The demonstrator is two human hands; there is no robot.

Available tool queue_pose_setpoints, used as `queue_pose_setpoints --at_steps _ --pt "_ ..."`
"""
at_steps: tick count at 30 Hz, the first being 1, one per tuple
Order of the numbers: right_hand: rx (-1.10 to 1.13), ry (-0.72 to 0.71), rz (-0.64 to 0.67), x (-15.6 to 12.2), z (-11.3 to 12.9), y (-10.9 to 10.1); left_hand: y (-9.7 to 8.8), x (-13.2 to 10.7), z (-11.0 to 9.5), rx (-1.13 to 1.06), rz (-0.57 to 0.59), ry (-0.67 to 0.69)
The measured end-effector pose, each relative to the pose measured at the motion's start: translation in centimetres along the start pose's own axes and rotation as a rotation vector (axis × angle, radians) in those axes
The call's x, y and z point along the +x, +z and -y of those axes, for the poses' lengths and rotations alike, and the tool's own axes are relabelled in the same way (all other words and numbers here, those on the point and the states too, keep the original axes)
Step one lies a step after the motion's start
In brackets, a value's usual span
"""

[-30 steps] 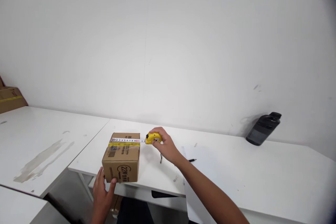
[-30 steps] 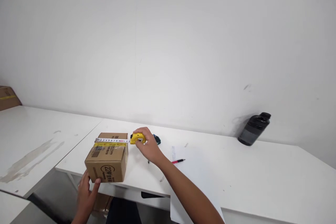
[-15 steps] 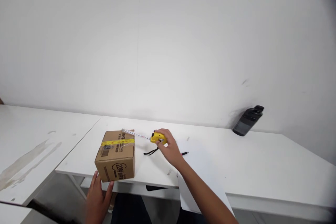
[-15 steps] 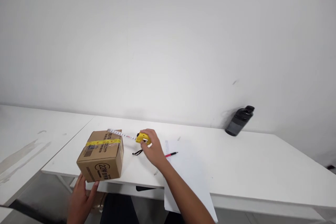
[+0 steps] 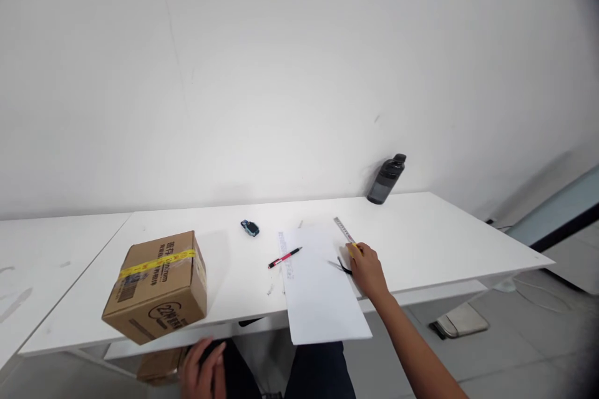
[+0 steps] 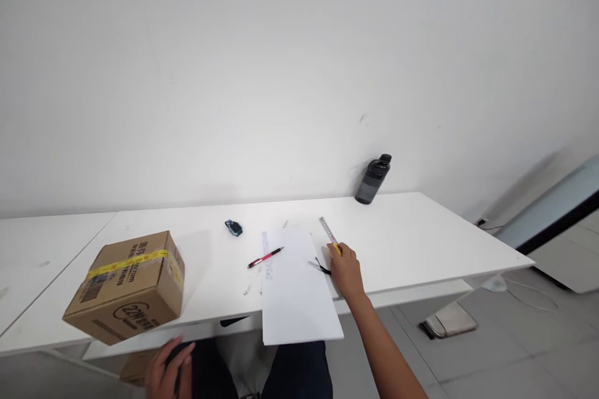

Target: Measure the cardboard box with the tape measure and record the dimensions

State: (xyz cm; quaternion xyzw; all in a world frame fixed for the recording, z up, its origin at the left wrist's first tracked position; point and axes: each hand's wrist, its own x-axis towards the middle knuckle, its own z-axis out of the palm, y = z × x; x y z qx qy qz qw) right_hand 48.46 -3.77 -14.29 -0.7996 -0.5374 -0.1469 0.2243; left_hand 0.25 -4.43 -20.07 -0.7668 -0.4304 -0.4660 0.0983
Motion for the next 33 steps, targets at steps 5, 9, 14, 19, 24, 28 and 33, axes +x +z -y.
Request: queue_pose_setpoints --at_steps 5,9,14,19,24,28,33 --pt "-0.033 -0.013 0.18 2.0 0.9 -1.7 4.0 10.2 -8.7 -0.039 0.24 0.108" --pt "0.038 -0.127 0.088 2.3 4.9 -3.8 8.7 16.3 -10.6 0.045 0.458 0.012" --pt "0.143 -0.329 0.202 1.3 11.1 -3.1 11.4 18.7 -10.2 -0.06 0.641 -0.029" --pt "0.112 -0.442 0.275 3.0 13.5 -1.5 9.2 17.0 -11.2 -0.171 0.563 -0.026" --pt "0.146 -0.45 0.2 1.5 13.4 -1.2 7.5 13.5 -9.9 -0.157 0.451 0.009" --pt "0.267 -0.385 0.081 -1.0 13.2 -0.5 8.0 12.1 -7.6 -0.016 0.504 0.112" --pt "0.579 -0.179 0.092 -2.0 13.6 -0.8 9.0 12.0 -6.5 0.048 0.605 0.16"
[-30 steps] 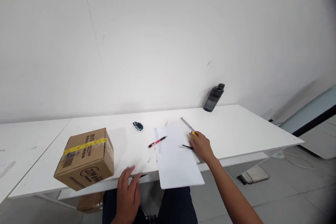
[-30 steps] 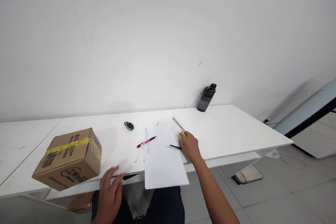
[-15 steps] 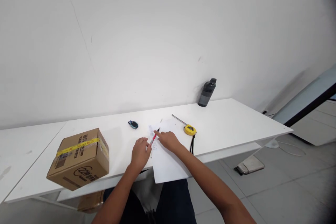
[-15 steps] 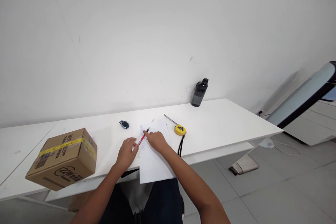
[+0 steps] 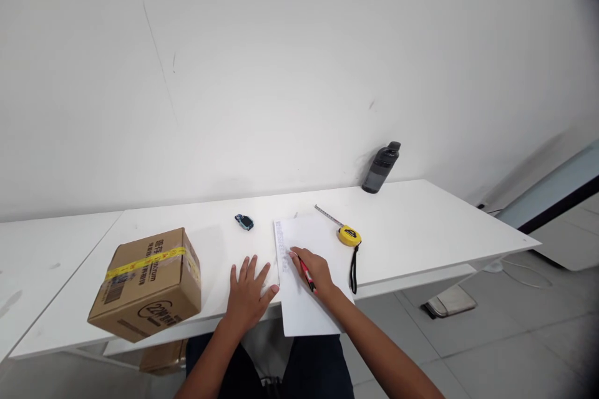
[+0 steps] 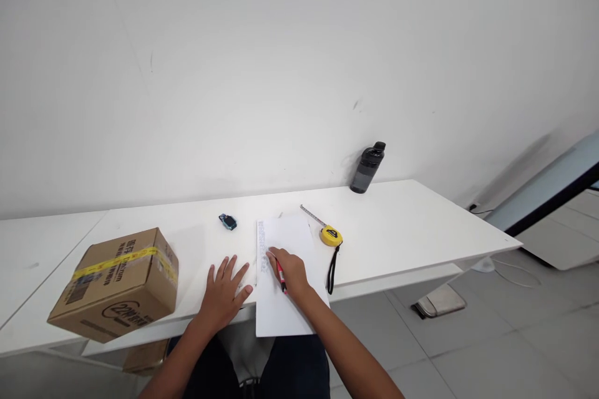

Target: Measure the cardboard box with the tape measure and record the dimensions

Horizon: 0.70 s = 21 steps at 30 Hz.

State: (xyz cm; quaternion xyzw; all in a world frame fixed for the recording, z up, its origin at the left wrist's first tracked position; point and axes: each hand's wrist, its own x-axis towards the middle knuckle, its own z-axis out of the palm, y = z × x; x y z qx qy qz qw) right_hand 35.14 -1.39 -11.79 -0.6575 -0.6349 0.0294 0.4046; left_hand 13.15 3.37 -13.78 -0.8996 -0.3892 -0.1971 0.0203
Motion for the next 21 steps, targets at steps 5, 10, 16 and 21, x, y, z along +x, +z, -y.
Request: queue_pose_setpoints --at_steps 5,10,16,21 --pt "0.496 0.305 0.11 0.2 0.9 -0.1 0.5 -0.3 -0.3 -0.016 -0.015 -0.003" --pt "0.51 0.309 0.228 0.0 1.0 0.3 0.7 -0.5 -0.6 -0.029 0.007 -0.028" --pt "0.379 0.184 0.224 -0.4 1.0 0.6 0.3 -0.5 -0.8 -0.039 0.007 -0.051" --pt "0.325 0.143 0.219 -0.3 1.2 0.5 0.2 -0.4 -0.9 -0.041 0.014 -0.063"
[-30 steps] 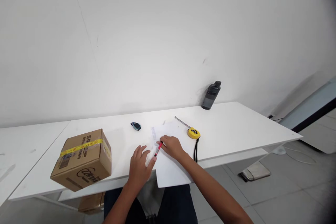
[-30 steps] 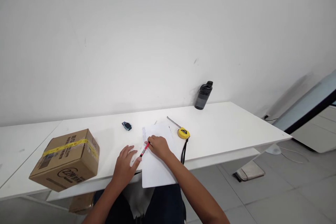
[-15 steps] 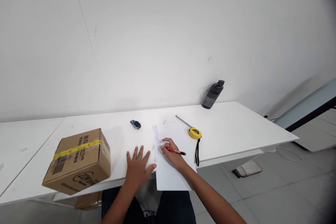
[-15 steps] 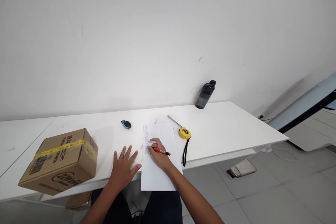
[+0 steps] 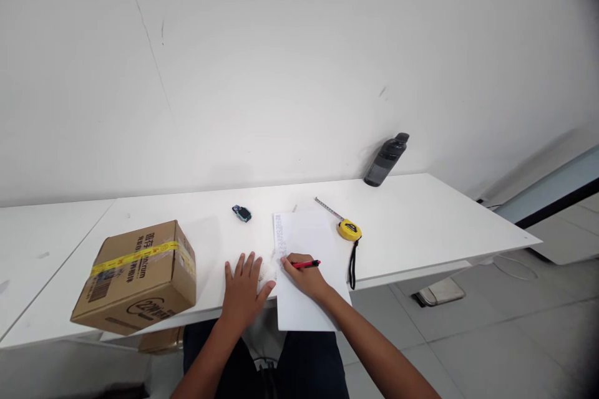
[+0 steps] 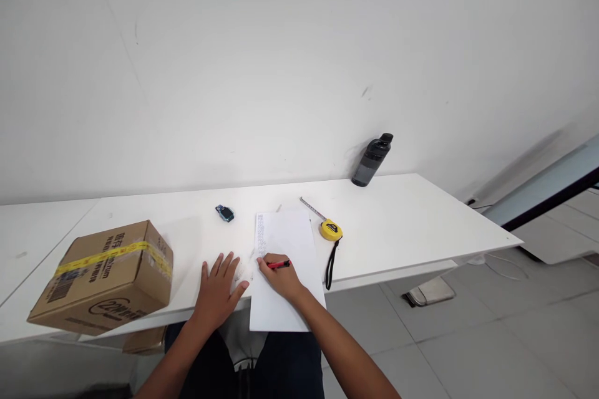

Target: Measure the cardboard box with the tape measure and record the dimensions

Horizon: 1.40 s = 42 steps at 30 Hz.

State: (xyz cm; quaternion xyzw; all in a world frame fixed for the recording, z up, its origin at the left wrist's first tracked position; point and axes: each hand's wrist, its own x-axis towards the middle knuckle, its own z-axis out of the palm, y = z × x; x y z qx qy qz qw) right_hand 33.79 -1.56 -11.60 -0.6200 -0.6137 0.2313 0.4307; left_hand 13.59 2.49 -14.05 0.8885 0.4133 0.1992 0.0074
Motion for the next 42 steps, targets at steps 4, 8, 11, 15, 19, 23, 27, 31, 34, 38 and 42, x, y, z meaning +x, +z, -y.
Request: queue_pose_setpoints --at_steps 4,8,11,15,19,23,27,31,34,38,42 --pt "0.024 0.014 0.028 0.0 -0.3 0.0 -0.1 0.0 -0.1 0.012 -0.001 0.002" --pt "0.063 0.021 0.026 -0.1 -0.7 0.1 -0.3 0.0 -0.1 0.031 0.023 0.007" --pt "0.064 0.037 -0.003 -0.1 -0.8 0.1 -0.4 0.0 0.0 0.035 0.027 0.006" --pt "0.083 0.057 0.015 -0.1 -0.8 0.1 -0.5 0.0 0.0 0.029 0.016 0.006" --pt "0.132 0.069 0.036 -0.1 -0.6 0.0 -0.5 0.1 0.0 0.026 0.03 0.003" --pt "0.114 0.066 0.019 0.0 -0.9 0.2 -0.4 0.0 0.0 0.011 -0.015 -0.001" --pt "0.074 0.065 -0.047 0.0 -1.1 0.3 -0.4 -0.1 0.0 0.032 -0.045 0.004" --pt "0.089 0.044 -0.008 0.0 -1.1 0.2 -0.4 -0.1 0.0 0.071 -0.037 0.024" --pt "0.124 0.055 0.02 0.0 -1.2 0.1 -0.2 0.0 0.1 0.084 -0.034 0.023" --pt "0.122 0.059 -0.002 -0.1 -1.2 0.0 0.0 0.0 0.1 0.059 -0.05 0.017" --pt "0.123 0.05 -0.005 -0.1 -1.1 0.0 -0.1 0.0 0.1 0.026 -0.067 0.01"
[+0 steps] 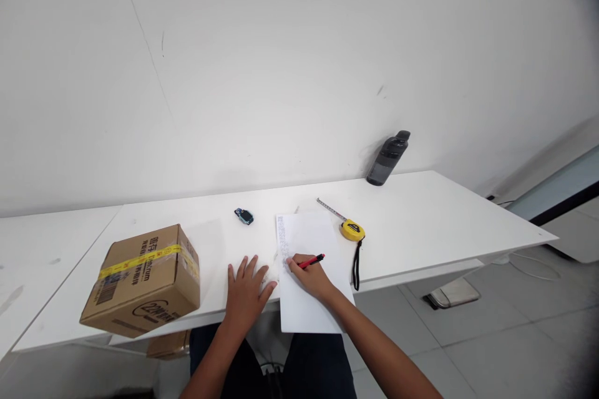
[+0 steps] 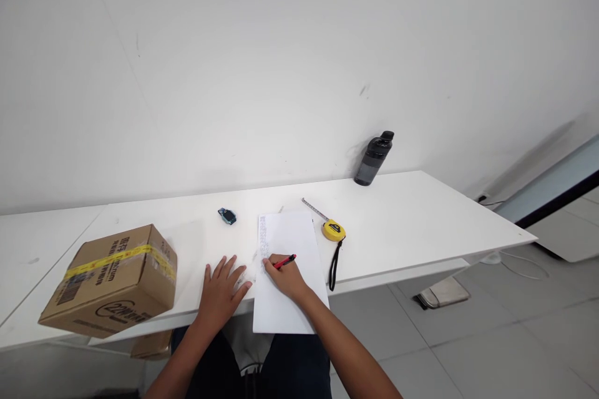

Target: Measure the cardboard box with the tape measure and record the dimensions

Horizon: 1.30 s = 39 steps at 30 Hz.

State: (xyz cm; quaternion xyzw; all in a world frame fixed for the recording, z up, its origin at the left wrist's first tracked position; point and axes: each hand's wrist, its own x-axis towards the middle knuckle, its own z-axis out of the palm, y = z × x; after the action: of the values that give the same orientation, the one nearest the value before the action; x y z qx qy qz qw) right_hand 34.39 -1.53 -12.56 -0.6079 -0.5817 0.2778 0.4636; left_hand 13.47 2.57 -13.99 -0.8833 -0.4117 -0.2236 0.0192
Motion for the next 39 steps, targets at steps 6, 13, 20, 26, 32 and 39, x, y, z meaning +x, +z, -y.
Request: queue_pose_setpoints --at_steps 6,13,20,26,32,39 --pt "-0.094 -0.024 -0.071 0.0 -0.1 0.2 -0.1 0.0 0.0 -0.004 0.015 0.001" --pt "-0.139 0.006 -0.137 0.1 0.1 0.3 -0.3 0.0 0.1 0.035 0.047 0.011" --pt "-0.073 0.058 -0.081 0.5 -0.1 0.2 -0.1 0.0 0.4 0.035 0.048 0.018" --pt "-0.058 0.064 -0.095 0.9 -0.5 0.3 0.0 0.1 0.5 0.049 0.045 0.002" --pt "-0.052 0.025 -0.059 0.8 0.1 0.1 -0.1 0.0 0.5 0.048 0.004 0.016" --pt "-0.006 0.007 -0.043 1.1 -0.3 0.2 0.2 -0.4 0.5 0.041 -0.06 0.044"
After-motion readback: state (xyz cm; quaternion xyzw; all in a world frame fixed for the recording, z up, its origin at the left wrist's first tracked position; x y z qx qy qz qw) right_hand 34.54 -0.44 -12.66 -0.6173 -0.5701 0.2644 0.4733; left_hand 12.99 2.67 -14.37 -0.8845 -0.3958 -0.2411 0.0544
